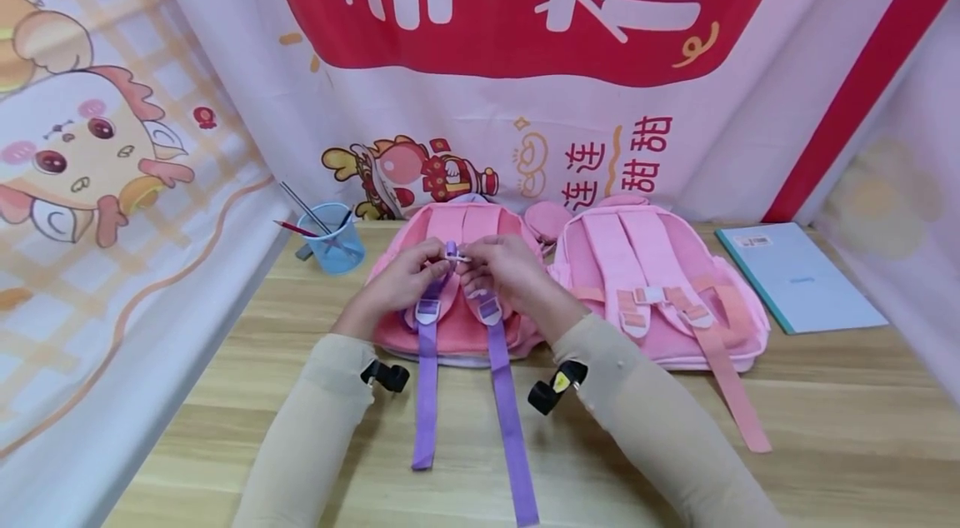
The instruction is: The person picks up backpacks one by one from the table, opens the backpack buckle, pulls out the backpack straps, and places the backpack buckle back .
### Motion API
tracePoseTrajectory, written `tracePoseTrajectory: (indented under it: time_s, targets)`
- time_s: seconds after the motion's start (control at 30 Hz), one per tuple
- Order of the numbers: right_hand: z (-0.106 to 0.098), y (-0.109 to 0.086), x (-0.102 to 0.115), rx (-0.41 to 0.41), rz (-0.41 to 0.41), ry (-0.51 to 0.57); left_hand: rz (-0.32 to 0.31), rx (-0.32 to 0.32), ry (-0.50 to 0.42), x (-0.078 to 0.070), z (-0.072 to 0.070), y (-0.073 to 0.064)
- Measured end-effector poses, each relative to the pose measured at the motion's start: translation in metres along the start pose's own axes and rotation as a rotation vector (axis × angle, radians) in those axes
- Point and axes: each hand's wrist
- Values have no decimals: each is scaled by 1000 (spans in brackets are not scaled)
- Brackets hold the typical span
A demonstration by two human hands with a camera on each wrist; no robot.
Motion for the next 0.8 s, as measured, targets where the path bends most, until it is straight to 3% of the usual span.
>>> tracePoseTrajectory:
  time_s: [0.27,0.8]
  targets:
    - [-3,-3,2,23,-40,-35,2,31,43,5,1,2]
    - [-2,-10,4,44,-26,-7,-54,65,59,13,2,-1]
Point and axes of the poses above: each hand's wrist, its own y-axis towards the middle knuckle, its own z-axis out of the palm, x = y × z, and after that the axes turned 6 degrees about -y, right-handed
